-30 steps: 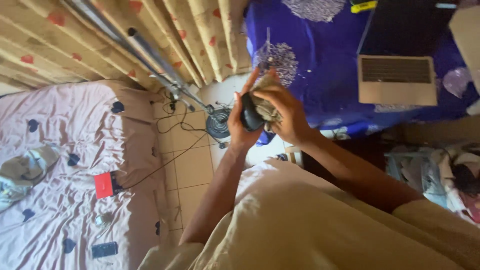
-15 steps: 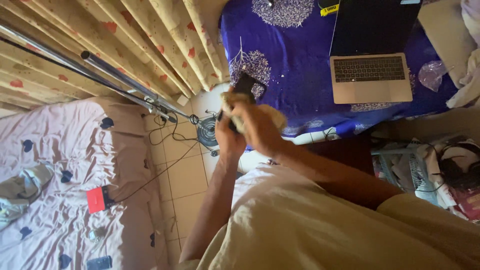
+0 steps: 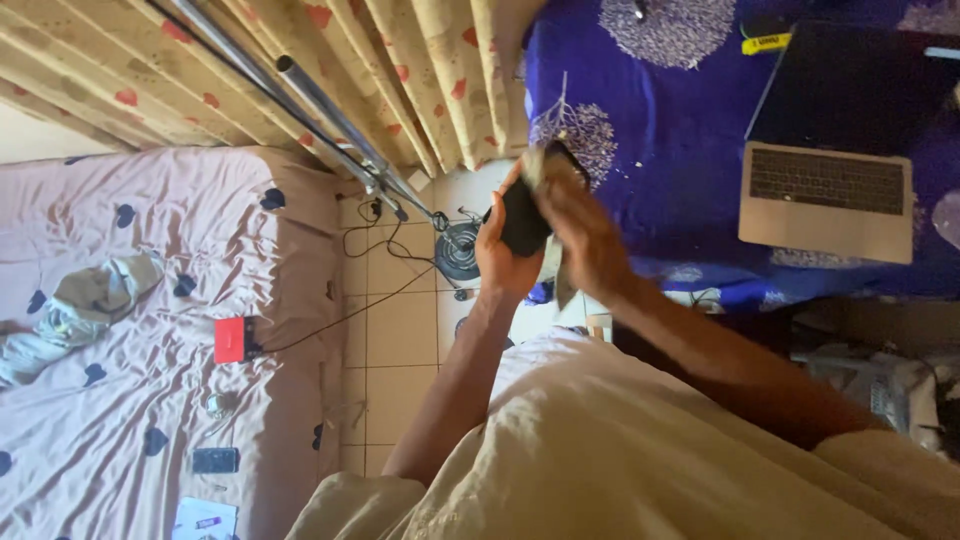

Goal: The person is cleaning objects with a piece of cloth.

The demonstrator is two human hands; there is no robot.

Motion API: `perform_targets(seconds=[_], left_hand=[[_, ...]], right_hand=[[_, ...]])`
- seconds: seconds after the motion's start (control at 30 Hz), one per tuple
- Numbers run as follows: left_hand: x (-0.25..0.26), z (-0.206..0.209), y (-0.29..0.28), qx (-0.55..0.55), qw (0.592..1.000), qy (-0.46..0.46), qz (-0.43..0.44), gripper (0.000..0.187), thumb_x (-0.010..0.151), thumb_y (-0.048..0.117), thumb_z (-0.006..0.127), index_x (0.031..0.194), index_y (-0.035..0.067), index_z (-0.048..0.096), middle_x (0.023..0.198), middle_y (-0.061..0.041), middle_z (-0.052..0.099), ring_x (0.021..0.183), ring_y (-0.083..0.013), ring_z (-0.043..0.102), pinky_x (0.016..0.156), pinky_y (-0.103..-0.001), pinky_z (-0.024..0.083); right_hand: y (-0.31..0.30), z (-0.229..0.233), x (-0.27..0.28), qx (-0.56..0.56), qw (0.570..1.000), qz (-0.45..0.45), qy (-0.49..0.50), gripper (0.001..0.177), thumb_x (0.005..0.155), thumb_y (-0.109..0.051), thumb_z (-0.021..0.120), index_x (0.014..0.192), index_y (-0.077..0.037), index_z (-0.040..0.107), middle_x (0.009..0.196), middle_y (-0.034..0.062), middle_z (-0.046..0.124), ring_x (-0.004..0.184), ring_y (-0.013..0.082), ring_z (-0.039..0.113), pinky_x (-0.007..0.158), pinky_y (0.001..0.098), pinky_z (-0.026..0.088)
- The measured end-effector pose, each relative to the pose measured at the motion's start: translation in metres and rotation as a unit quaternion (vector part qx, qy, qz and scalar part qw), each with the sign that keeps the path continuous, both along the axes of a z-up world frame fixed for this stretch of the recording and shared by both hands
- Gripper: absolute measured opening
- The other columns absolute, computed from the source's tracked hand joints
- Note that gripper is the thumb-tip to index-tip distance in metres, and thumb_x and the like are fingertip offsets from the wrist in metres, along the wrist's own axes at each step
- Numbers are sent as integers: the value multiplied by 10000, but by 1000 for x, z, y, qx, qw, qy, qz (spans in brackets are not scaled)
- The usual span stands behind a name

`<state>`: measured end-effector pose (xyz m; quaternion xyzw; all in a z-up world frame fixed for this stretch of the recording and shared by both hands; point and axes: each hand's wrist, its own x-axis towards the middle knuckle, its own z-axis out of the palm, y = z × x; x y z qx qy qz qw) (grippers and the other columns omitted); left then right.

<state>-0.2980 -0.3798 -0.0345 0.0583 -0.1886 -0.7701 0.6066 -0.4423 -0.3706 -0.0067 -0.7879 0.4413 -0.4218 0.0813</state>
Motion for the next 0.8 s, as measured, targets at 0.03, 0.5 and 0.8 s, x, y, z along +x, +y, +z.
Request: perform_targets(seconds=[0.03,0.5,0.8], left_hand=[[4,-10,-2,-19,998,48,-25,588,1192,417,423,1628,24,382,1471,-157,559,1356,-282,526,1221,-442,384],[71,22,-20,51,998,42,6,692,1113,488,475,1570,-28,421,1530,-182,531,1390,-283,531,1183,-429,409],[106,-21,-46,147,986,76,10,614,1104,449,499,1459,-52,477,1443,-195,566,1350,-327,542,1203,-459,387]], right_hand=[[6,-7,8,4,1000,23,-13,492,914,118,544,1400,61,595,1406,234,594,1399,387,542,1191,476,434],[-73,-28,-24,169,912,-110,-356,520,828,145,445,1248,-1,715,1218,142,727,1128,243,714,1010,360,593],[-66,-54,-12,371,717,15,-589,258,1027,-270,593,1131,-43,660,1125,87,694,1047,223,688,928,396,582]])
